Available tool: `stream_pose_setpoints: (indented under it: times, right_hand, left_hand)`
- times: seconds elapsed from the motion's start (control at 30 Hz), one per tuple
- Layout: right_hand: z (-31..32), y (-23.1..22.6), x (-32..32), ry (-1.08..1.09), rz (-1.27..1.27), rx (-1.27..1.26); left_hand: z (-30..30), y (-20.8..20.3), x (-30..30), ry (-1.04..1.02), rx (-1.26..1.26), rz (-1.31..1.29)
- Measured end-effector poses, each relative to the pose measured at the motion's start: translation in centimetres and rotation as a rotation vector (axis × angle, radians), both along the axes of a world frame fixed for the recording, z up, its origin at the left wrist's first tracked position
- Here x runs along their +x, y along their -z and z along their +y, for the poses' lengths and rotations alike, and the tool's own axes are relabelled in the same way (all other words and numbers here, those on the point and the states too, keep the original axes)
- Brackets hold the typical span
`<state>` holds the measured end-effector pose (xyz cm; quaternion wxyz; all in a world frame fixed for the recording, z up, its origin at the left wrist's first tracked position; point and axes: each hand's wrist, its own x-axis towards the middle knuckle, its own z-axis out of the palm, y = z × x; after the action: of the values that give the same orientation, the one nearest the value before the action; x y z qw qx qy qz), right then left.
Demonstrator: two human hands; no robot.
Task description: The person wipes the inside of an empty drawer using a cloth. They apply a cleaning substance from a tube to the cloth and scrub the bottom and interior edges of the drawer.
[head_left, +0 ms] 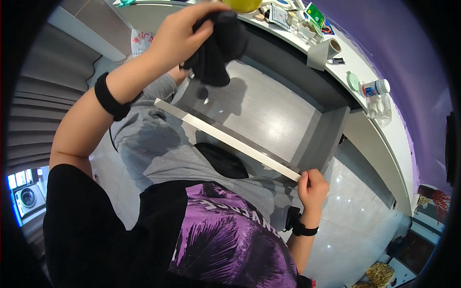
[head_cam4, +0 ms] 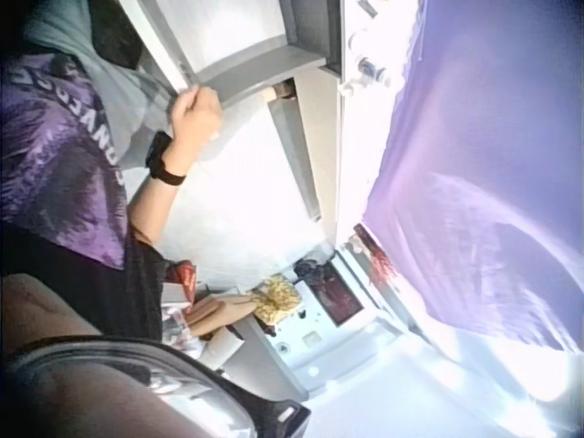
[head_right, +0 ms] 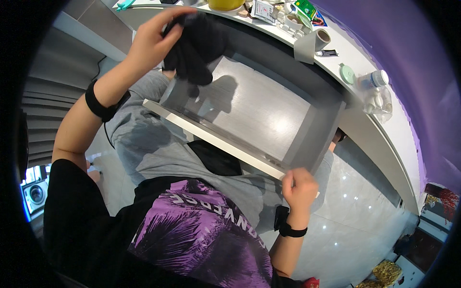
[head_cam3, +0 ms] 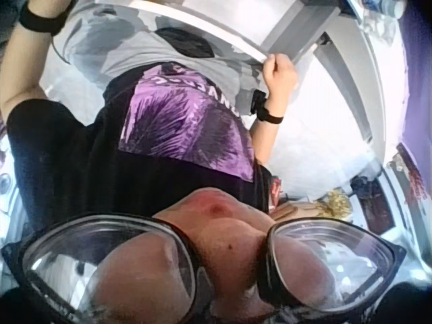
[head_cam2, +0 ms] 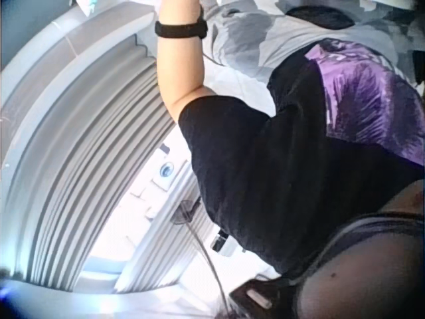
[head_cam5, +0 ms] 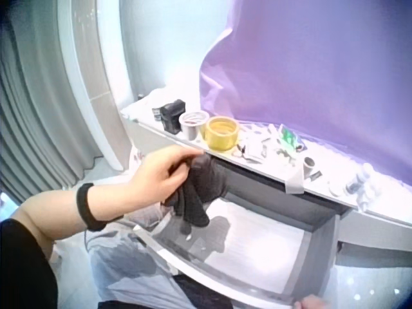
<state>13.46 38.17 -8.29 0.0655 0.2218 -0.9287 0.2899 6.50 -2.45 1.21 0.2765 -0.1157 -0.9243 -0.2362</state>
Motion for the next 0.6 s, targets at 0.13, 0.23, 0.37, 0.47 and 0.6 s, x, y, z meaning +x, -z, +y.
stream_pose_setpoints:
  times: [0.13,0.23,0.37,0.47,0.6]
  right_hand:
    - [-0.1,-0.1,-0.1,0.005,-0.005,-0.017]
    - [-0.2,-0.1,-0.3,-0.001,-0.001,-0.004]
    - [0.1,0.1,-0.3,-0.003,0.009,-0.001]
    - [0.0,0.2,-0.4,-0.029,0.012,-0.006]
    - [0.3,0.1,-0.1,-0.037,0.024,0.012]
  left_hand:
    - [0.7,0.7,-3.2,0.223,0.069,0.017]
    - [3.3,2.0,-4.6,0.46,0.227,-0.326]
    - [7.5,1.8,-6.0,0.464,0.519,-0.698]
    - [8.2,1.6,-6.3,0.465,0.494,-0.767]
    - [8.0,0.4,-6.3,0.456,0.317,-0.782]
